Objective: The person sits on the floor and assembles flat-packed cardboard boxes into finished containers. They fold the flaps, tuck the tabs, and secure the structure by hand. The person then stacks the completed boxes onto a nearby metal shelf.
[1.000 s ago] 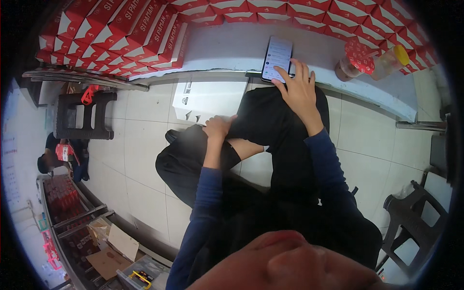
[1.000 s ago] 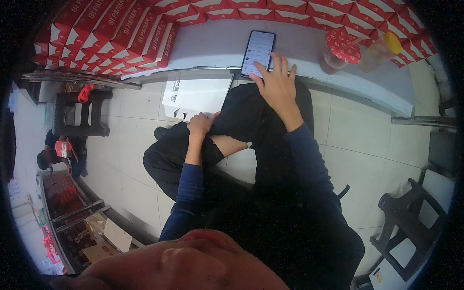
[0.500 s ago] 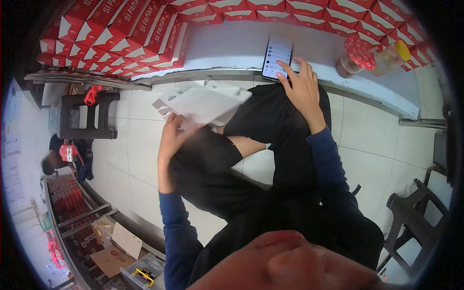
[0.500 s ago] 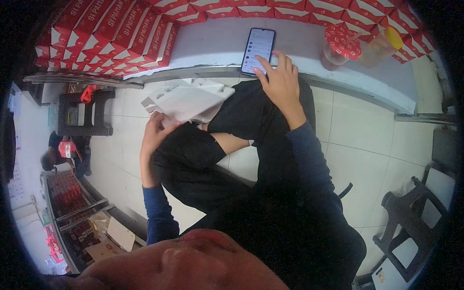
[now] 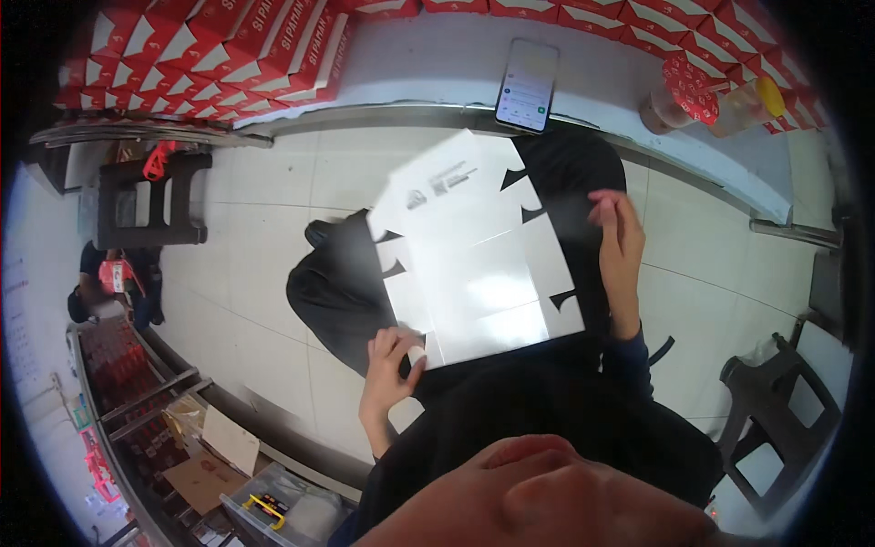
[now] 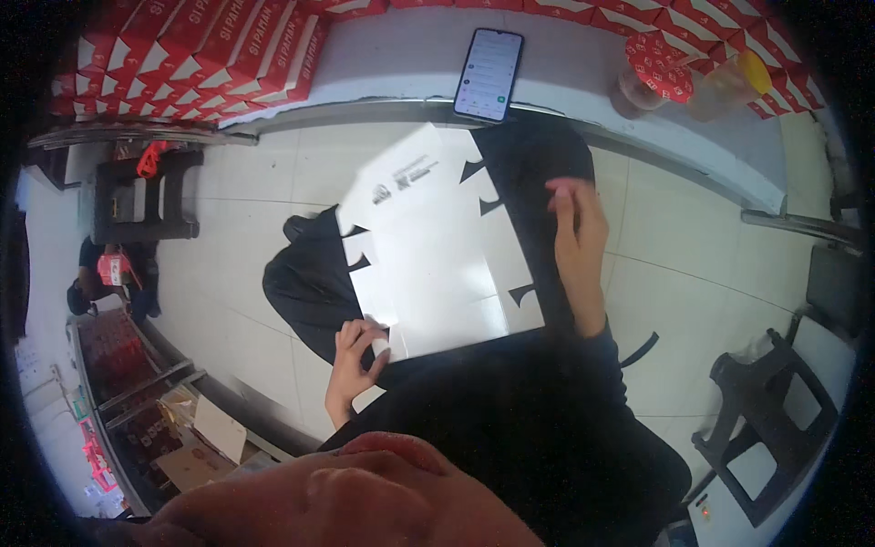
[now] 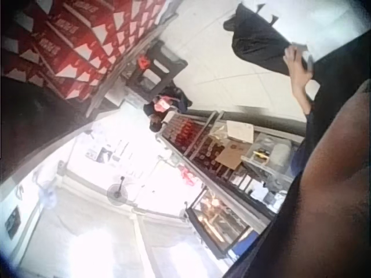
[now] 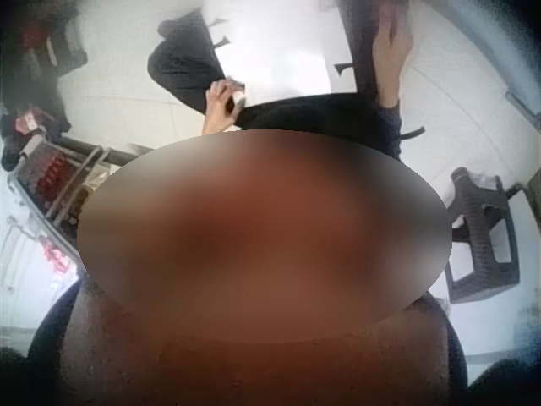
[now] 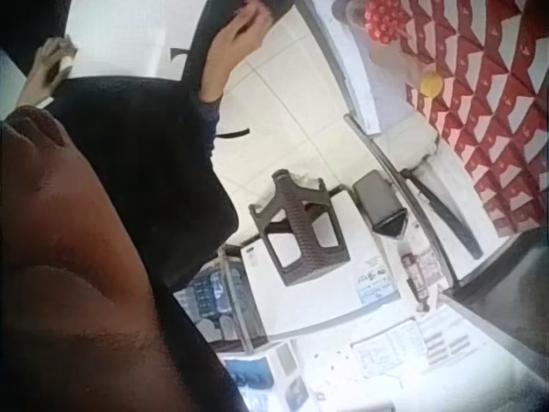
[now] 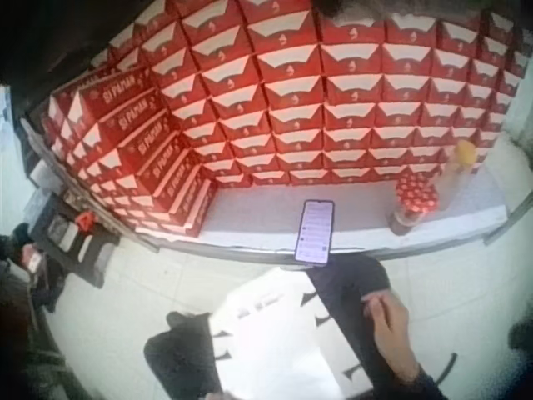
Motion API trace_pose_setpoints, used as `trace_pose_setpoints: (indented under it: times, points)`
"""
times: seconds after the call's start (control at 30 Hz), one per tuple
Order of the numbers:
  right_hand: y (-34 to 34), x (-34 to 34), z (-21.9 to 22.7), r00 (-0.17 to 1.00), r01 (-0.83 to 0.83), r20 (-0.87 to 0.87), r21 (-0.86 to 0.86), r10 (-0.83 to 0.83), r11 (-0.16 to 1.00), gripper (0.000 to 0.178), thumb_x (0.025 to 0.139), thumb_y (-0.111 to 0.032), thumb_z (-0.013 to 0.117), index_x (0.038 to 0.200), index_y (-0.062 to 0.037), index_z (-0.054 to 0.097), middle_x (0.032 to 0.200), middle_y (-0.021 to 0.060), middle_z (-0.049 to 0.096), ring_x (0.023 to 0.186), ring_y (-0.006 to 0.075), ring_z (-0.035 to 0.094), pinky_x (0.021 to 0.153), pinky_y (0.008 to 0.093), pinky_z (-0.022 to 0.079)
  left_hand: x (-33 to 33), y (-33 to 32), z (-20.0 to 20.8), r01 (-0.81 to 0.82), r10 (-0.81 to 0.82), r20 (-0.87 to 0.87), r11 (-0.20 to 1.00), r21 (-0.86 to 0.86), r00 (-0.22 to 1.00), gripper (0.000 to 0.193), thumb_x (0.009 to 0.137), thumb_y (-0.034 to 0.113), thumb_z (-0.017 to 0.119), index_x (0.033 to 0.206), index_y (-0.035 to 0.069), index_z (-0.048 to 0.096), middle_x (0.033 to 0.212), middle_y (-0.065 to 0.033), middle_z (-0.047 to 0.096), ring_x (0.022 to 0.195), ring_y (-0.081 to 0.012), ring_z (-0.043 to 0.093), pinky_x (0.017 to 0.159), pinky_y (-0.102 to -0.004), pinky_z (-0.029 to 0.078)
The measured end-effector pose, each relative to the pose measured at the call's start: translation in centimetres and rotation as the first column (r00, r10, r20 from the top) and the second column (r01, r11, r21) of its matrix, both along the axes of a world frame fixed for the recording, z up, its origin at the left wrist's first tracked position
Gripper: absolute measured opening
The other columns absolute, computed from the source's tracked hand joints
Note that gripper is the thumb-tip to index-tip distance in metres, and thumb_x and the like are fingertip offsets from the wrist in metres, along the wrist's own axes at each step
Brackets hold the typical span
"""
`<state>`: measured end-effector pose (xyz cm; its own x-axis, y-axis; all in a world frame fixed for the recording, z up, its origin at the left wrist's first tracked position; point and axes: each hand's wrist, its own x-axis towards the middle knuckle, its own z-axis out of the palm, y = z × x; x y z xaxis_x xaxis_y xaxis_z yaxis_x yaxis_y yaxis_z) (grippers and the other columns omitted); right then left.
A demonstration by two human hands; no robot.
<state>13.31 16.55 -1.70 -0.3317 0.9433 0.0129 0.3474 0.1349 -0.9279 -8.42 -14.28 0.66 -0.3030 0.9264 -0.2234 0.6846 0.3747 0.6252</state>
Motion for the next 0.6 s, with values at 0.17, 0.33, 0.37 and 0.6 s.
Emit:
trace_pose_setpoints:
  times: [0.17, 0.33, 0.37, 0.6]
  points:
    - [-4.5, 1.0, 1.4, 0.928, -0.148, 0.3, -0.249, 0.221, 0.957, 0.035, 0.084, -0.013, 0.068, 0.114, -0.0047, 0.051, 0.09, 0.0126, 0.058, 0.075, 0.0252, 0.06, 0.067, 0.0353, 0.048, 2.4, 5.4, -0.6, -0.318, 0.382, -0.293, 0.916, 0.244, 0.876, 0.045, 0.083, -0.007, 0.057, 0.126, 0.005, 0.052, 0.102, -0.0136, 0.054, 0.083, -0.0226, 0.057, 0.072, -0.0318, 0.049]
    - [-7.9, 0.0, -0.8, 0.951, -0.113, 0.292, 0.008, 0.106, 0.994, 0.058, 0.077, -0.005, 0.072, 0.124, -0.0035, 0.038, 0.087, 0.0127, 0.057, 0.078, 0.0282, 0.061, 0.069, 0.0366, 0.049, 8.7, 16.2, -2.0, -0.293, 0.223, 0.283, 0.926, 0.237, 0.933, 0.047, 0.089, 0.018, 0.066, 0.128, 0.001, 0.046, 0.098, -0.0144, 0.054, 0.073, -0.0198, 0.054, 0.064, -0.0309, 0.047]
    - [-8.2, -0.2, -1.3, 0.966, -0.095, 0.246, 0.056, 0.079, 0.994, 0.057, 0.077, -0.003, 0.072, 0.123, -0.002, 0.037, 0.088, 0.013, 0.057, 0.078, 0.0282, 0.061, 0.069, 0.0364, 0.049, 9.7, 17.7, -4.3, -0.278, 0.215, 0.239, 0.921, 0.272, 0.947, 0.061, 0.087, 0.022, 0.067, 0.135, -0.001, 0.036, 0.099, -0.0218, 0.051, 0.082, -0.0359, 0.061, 0.065, -0.0418, 0.05]
    - [-9.2, 0.9, -3.0, 0.991, -0.111, -0.09, -0.154, 0.098, 0.982, 0.073, 0.075, 0.001, 0.075, 0.129, 0.0007, 0.025, 0.095, 0.0142, 0.06, 0.084, 0.0208, 0.063, 0.07, 0.03, 0.051, 10.1, 20.0, -3.9, -0.225, 0.221, 0.226, 0.974, -0.006, 0.949, 0.063, 0.089, 0.016, 0.063, 0.141, 0.004, 0.029, 0.114, -0.0243, 0.05, 0.081, -0.0378, 0.064, 0.067, -0.0436, 0.053]
